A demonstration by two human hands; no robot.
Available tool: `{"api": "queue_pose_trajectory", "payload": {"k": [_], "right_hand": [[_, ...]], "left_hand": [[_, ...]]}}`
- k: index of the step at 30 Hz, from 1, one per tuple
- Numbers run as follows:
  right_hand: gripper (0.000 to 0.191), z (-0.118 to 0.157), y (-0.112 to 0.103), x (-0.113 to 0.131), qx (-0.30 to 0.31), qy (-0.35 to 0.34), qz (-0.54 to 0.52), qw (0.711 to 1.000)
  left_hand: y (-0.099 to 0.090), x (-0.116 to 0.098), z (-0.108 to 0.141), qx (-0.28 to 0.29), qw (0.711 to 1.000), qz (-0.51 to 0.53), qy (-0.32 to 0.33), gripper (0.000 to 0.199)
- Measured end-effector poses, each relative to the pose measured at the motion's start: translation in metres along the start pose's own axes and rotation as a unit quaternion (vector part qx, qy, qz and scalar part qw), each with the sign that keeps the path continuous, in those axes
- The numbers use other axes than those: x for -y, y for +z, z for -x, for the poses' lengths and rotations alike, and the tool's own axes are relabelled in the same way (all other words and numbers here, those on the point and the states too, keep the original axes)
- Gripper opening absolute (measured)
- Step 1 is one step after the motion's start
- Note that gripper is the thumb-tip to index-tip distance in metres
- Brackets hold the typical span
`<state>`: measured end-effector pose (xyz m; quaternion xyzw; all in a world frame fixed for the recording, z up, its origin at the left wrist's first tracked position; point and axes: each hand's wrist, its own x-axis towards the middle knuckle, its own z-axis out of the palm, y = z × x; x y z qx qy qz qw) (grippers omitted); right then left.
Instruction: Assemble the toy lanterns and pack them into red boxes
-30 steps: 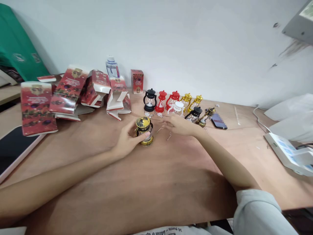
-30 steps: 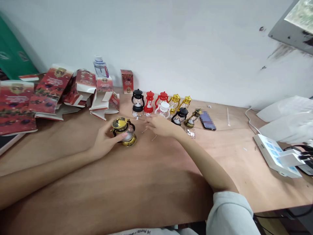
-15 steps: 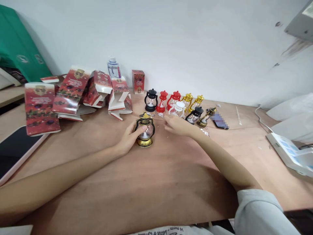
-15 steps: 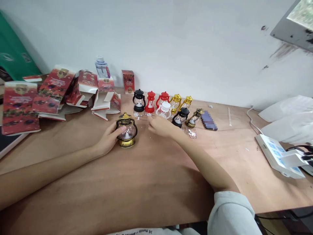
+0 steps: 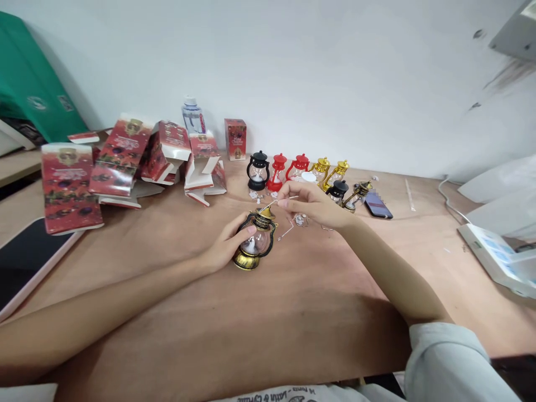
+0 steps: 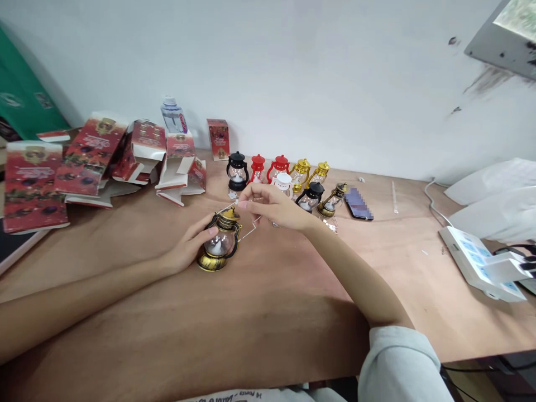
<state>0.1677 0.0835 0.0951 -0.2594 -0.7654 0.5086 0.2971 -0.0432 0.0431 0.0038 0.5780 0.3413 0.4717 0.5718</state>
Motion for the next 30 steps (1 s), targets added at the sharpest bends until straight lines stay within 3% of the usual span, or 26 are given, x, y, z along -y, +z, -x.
{"api": "queue_pose_trajectory", "payload": {"k": [12, 24, 30], "right_hand": [[0.031, 0.0, 0.015, 0.006, -0.041, 0.027, -0.054, 0.997], [0.03, -0.001, 0.017, 0.005, -0.045, 0.041, -0.048, 0.997], [0.02, -0.002, 0.014, 0.0, -0.02, 0.064, -0.047, 0.997]], "left_hand": [[0.001, -0.009, 0.004, 0.018, 0.994, -0.103, 0.035, 0.045], [-0.002, -0.007, 0.003, 0.028, 0.992, -0.123, 0.03, 0.044], [0.001, -0.008, 0.002, 0.031, 0.996, -0.086, 0.015, 0.045]]}}
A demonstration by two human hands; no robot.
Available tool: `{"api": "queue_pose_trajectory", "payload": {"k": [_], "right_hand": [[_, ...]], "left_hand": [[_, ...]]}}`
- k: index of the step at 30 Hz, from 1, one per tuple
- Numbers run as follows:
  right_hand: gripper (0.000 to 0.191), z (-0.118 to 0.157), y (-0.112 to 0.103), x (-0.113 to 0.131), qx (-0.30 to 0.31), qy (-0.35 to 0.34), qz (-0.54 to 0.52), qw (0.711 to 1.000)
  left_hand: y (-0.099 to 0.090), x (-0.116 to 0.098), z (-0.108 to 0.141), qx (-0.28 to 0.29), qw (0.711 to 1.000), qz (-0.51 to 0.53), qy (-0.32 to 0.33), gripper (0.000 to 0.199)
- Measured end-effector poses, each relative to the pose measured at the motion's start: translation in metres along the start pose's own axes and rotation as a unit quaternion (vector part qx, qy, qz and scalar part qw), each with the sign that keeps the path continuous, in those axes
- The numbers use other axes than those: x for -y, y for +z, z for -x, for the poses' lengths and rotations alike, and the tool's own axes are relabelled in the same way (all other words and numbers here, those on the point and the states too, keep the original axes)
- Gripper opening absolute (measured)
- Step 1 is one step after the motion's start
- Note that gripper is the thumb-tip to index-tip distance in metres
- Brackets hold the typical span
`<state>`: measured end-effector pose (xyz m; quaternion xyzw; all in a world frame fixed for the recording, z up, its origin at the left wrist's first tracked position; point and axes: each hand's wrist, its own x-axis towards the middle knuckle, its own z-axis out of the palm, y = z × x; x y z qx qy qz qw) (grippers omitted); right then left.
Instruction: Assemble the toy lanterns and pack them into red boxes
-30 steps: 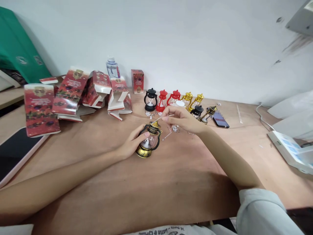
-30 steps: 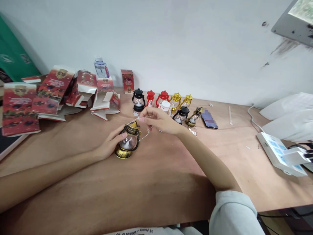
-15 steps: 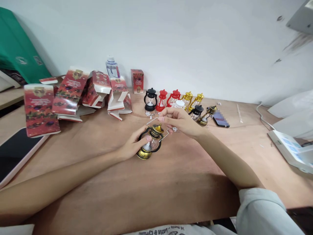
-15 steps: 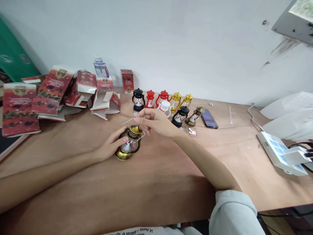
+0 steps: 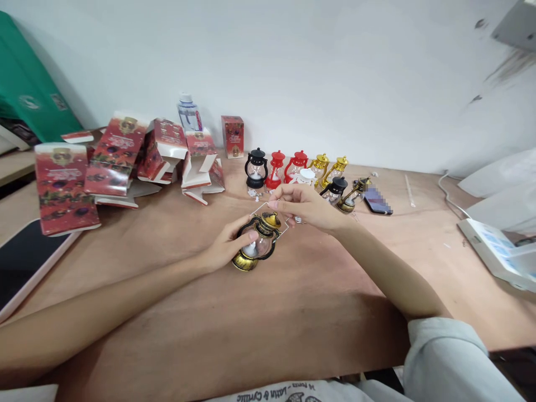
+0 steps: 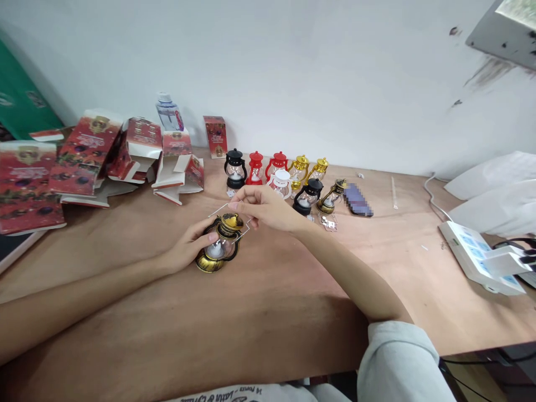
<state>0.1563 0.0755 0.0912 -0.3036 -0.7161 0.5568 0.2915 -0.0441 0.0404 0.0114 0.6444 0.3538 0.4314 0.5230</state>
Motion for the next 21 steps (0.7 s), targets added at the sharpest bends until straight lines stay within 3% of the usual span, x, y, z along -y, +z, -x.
{"api": "queue_pose_trajectory", "payload": {"k": [10, 21], "right_hand": [[0.024, -0.006, 0.003, -0.005, -0.025, 0.094, -0.104, 0.99], [0.023, -0.008, 0.002, -0.012, 0.002, 0.117, -0.13, 0.985]], "left_hand": [[-0.001, -0.001, 0.0, 0.003, 0.993, 0.097, -0.063, 0.049], [0.0, 0.001, 0.0, -0.007, 0.991, 0.113, -0.078, 0.05]]}}
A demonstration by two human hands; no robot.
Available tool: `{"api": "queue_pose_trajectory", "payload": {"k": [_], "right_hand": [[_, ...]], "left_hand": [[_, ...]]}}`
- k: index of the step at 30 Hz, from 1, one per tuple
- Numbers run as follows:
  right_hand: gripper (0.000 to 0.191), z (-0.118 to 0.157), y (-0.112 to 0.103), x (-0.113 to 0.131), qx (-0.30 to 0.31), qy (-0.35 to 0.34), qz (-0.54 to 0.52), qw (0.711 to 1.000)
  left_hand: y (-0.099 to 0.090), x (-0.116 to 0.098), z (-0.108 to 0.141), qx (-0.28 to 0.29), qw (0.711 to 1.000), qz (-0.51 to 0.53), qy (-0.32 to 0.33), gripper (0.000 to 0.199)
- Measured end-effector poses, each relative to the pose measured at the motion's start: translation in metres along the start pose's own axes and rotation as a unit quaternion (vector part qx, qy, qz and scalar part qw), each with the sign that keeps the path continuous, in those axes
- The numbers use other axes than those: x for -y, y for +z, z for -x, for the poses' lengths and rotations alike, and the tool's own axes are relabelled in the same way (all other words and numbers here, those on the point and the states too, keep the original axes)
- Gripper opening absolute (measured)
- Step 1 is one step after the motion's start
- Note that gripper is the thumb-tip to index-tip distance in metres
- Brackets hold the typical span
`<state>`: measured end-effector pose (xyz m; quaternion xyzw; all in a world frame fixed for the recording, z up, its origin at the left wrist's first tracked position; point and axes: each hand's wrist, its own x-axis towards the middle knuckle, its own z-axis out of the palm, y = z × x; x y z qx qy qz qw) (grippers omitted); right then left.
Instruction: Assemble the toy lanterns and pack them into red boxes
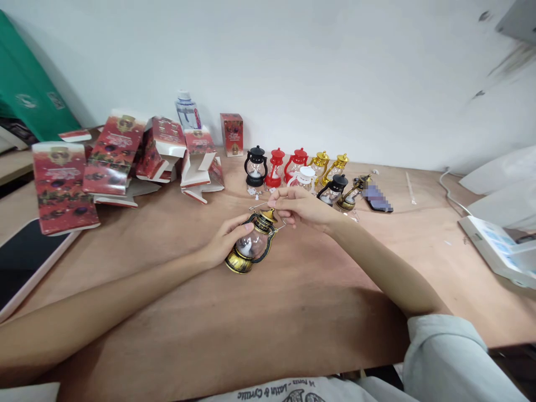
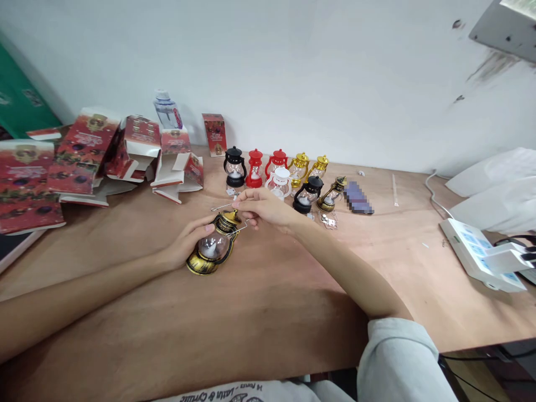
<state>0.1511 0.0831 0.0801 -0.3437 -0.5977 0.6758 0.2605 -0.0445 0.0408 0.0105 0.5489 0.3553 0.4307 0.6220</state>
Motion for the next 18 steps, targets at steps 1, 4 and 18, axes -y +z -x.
{"api": "queue_pose_trajectory", "payload": {"k": [1, 4, 18], "right_hand": [[0.021, -0.001, -0.001, -0.002, 0.006, 0.008, -0.012, 1.0], [0.012, -0.006, -0.003, -0.008, 0.013, 0.042, -0.04, 0.998], [0.012, -0.011, -0.007, -0.012, 0.021, 0.058, -0.065, 0.996]], "left_hand": [[0.0, 0.0, 0.0, -0.001, 1.0, 0.002, -0.001, 0.051], [-0.001, 0.001, -0.001, -0.009, 1.0, 0.013, -0.008, 0.056], [0.0, 0.002, -0.002, -0.015, 0.999, 0.036, -0.017, 0.057]]}}
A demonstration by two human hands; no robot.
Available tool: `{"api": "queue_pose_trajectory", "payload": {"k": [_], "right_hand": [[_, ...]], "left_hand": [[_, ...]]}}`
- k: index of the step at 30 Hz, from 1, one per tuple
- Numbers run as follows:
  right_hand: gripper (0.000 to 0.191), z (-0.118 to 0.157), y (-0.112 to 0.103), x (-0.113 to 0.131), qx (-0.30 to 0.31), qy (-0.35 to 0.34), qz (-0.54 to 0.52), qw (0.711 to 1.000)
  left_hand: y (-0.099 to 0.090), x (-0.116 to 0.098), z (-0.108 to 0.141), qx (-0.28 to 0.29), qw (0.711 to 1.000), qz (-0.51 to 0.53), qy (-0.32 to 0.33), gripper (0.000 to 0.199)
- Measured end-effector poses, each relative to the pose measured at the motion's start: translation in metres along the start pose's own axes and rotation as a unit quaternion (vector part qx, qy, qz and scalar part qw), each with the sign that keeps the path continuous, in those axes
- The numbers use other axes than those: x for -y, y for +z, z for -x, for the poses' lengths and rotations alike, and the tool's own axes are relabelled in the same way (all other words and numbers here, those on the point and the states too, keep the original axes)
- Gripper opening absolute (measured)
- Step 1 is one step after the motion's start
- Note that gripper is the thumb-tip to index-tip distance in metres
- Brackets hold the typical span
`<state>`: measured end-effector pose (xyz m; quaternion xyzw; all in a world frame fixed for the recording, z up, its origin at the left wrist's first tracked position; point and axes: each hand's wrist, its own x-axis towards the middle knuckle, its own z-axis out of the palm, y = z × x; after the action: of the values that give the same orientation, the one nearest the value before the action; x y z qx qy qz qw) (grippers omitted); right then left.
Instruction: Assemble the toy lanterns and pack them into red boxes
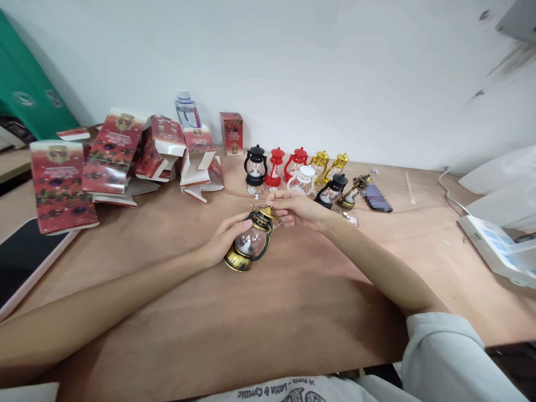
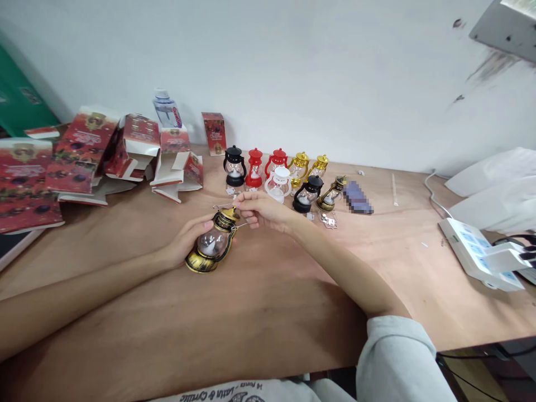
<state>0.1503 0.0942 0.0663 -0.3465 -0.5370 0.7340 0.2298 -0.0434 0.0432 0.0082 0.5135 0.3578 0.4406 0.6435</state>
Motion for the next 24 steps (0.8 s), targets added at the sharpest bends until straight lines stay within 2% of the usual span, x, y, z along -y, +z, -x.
{"api": "queue_pose_trajectory", "payload": {"k": [7, 17, 24], "right_hand": [[0.009, -0.0032, -0.0035, -0.0032, -0.006, -0.013, 0.002, 1.0], [0.016, -0.0044, -0.0059, -0.0058, -0.002, -0.029, 0.008, 1.0], [0.019, -0.0051, -0.0052, -0.007, 0.007, -0.045, 0.016, 0.999]], "left_hand": [[0.0003, -0.0002, -0.0001, 0.003, 1.0, -0.001, 0.008, 0.055], [-0.0016, -0.0002, 0.0001, 0.013, 1.0, -0.012, -0.003, 0.064], [0.0001, -0.0021, 0.0012, 0.019, 1.0, -0.014, -0.003, 0.063]]}}
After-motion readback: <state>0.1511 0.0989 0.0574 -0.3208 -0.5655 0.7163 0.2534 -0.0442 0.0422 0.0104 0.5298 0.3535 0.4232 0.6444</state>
